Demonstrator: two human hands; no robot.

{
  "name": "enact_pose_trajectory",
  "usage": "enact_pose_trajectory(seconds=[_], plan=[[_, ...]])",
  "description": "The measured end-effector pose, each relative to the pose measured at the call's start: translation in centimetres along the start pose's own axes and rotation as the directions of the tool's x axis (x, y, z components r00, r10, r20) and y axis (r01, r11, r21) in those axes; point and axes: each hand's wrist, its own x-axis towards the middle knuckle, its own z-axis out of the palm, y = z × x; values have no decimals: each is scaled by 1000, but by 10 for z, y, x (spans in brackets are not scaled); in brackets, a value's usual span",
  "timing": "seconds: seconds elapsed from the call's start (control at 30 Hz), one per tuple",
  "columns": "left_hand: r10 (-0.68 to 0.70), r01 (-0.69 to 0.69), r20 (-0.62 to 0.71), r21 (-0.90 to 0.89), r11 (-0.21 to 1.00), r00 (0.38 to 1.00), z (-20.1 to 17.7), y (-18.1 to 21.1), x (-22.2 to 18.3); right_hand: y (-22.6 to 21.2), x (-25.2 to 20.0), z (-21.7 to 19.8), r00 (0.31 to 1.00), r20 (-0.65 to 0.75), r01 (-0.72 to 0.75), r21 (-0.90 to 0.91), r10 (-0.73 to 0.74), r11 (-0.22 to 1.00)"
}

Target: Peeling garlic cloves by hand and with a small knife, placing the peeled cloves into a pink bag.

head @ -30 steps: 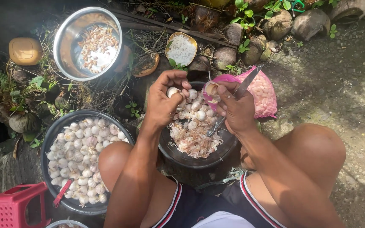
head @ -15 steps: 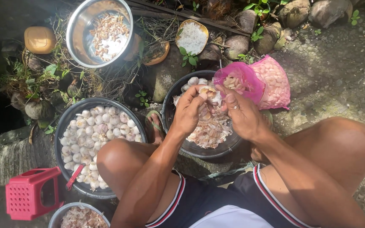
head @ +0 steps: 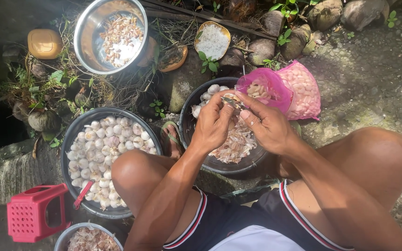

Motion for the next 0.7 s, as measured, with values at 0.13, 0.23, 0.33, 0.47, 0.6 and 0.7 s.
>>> enact_pose_trajectory(seconds=[0.13, 0.23, 0.33, 0.47, 0.6, 0.7], plan=[[20, -21, 13, 121, 992, 1000, 0, 17, 1, -5, -3, -4, 1000, 12, -16, -3, 16, 1000], [25, -28, 15, 189, 982, 1000, 1, 20, 2, -3, -2, -7, 999, 9, -35, -37, 35, 999], [-2, -2, 17, 208, 978, 1000, 3, 17, 2, 3, -4, -9, 998, 16, -58, -42, 59, 997], [-31, 26, 37, 149, 988, 999, 2, 17, 4, 14, -5, -6, 998, -23, -52, 13, 52, 999], [-80, 73, 102, 77, 994, 992, 0, 13, 3, 22, -6, 1, 998, -50, -44, 70, 48, 997], [-73, 61, 143, 88, 994, 987, -3, 16, 1, 8, -6, 2, 998, -52, -25, 121, 32, 992]])
